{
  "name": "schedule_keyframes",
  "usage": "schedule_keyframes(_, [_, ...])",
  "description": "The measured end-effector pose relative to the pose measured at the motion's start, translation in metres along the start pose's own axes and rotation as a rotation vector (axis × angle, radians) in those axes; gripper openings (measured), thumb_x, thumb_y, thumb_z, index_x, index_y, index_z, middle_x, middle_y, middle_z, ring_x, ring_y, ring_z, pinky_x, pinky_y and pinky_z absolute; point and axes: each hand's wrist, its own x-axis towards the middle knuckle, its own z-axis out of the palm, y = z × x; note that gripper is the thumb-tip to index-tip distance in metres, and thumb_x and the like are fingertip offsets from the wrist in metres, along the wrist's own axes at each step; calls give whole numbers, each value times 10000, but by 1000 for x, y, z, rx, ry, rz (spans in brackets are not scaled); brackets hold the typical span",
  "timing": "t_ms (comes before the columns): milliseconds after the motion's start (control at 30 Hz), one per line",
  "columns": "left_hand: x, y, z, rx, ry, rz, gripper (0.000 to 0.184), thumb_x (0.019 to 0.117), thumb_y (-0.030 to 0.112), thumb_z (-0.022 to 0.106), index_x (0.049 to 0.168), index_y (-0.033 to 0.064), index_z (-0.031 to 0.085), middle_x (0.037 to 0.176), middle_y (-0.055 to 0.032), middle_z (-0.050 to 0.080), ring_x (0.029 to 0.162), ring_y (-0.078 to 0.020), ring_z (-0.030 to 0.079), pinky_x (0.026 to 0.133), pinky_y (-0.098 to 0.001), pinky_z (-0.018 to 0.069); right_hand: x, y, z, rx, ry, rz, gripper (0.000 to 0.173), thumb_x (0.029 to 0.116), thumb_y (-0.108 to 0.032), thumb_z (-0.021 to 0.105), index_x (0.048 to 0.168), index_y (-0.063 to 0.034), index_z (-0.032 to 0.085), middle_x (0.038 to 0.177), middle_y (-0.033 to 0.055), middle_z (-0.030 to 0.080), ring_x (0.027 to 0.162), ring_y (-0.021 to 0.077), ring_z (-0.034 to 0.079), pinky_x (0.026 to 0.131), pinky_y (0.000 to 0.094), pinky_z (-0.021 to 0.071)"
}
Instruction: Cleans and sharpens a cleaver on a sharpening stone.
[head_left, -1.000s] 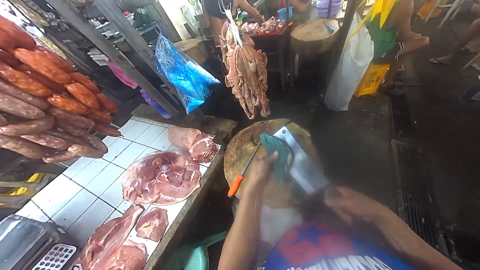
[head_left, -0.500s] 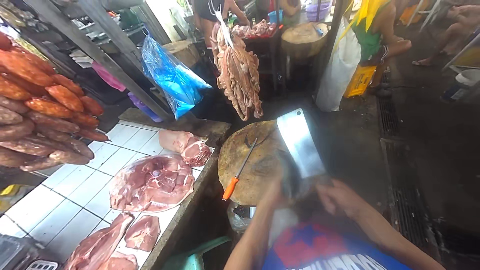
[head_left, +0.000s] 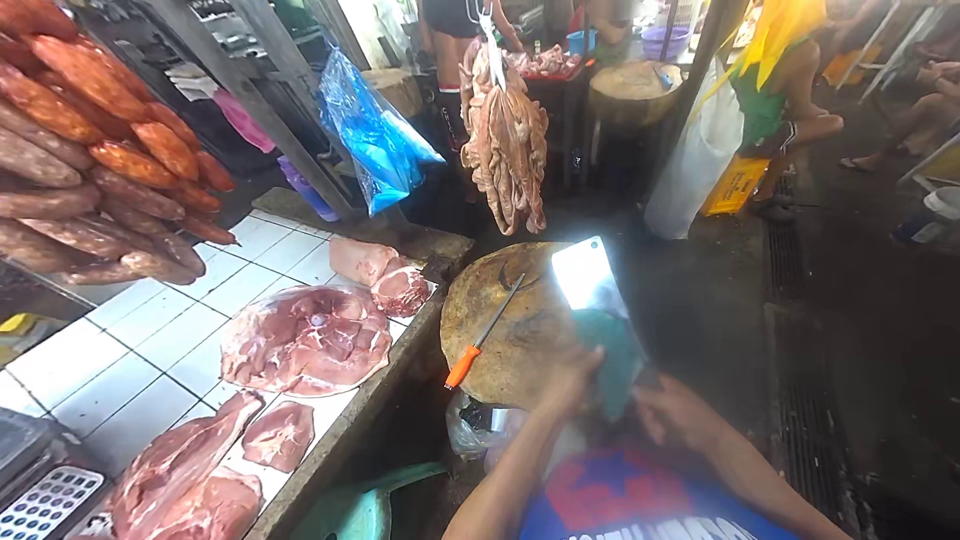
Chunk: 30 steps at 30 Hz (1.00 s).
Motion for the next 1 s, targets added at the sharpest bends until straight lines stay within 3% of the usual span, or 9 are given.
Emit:
schedule_keyframes(167, [4,10,-5,144,99,4,242,1035,181,605,1096,-47,658,951,-127,742,875,-202,734,838,-399,617,0,-7,-6,-61,-38,53,201,1002,-287,653,1057,-109,577,592,11,519,425,122,533,430,281,532])
schedule_keyframes(300, [11,35,-22,136,162,79,223,1033,153,598,1105,-47,663,950,-133,740,863,-203,725,830,-394,606,-8,-17,-17,-170,-116,117,232,981,-329,689,1014,-132,572,604,4,512,432,115,528,432,269,519])
schedule_keyframes(533, [30,71,-78,243,311,200,289,1038,272,598,1130,15,689,958,-106,740,847,-191,712,792,-417,603,-24,-16,-33,-291,-131,220,274,945,-351,729,1031,-136,582,610,-9,515,437,99,526,437,255,515])
schedule_keyframes(700, [55,93,-120,928,607,131,391,1030,409,579,1114,54,719,968,-149,742,928,-299,720,866,-583,558,-34,4,-49,-388,126,191,281,974,-330,697,1107,-107,591,625,-6,522,439,108,511,434,264,504])
schedule_keyframes(767, [69,89,-127,1196,567,1,505,1029,478,550,1257,40,659,1106,-249,702,1063,-442,672,915,-686,497,-37,14,-58,-382,259,185,276,1002,-314,677,1140,-92,591,632,2,529,440,112,512,432,271,505])
schedule_keyframes(833, [88,60,-143,1366,390,-154,759,1016,608,480,1541,62,428,1479,-299,504,1366,-522,472,1086,-733,370,-42,26,-66,-349,371,186,283,1025,-311,653,1173,-81,583,633,7,532,440,114,518,432,277,515])
schedule_keyframes(900, [100,15,-160,1472,174,-297,843,1026,668,365,1597,49,326,1634,-315,263,1494,-564,237,1162,-756,231,-47,36,-72,-308,473,175,278,1037,-305,639,1179,-72,585,627,10,527,439,115,522,429,280,518])
schedule_keyframes(933, [99,-5,-162,1544,96,-382,841,1032,668,344,1600,48,323,1649,-324,210,1505,-577,188,1156,-769,212,-50,43,-75,-285,522,165,274,1038,-302,639,1174,-69,589,621,11,528,433,115,525,423,279,518])
schedule_keyframes(1000, [96,-37,-153,1640,136,-422,825,993,655,482,1545,45,427,1645,-326,215,1517,-568,149,1150,-792,162,-58,55,-81,-267,608,160,286,1038,-316,639,1176,-71,591,629,12,533,440,115,526,425,278,515])
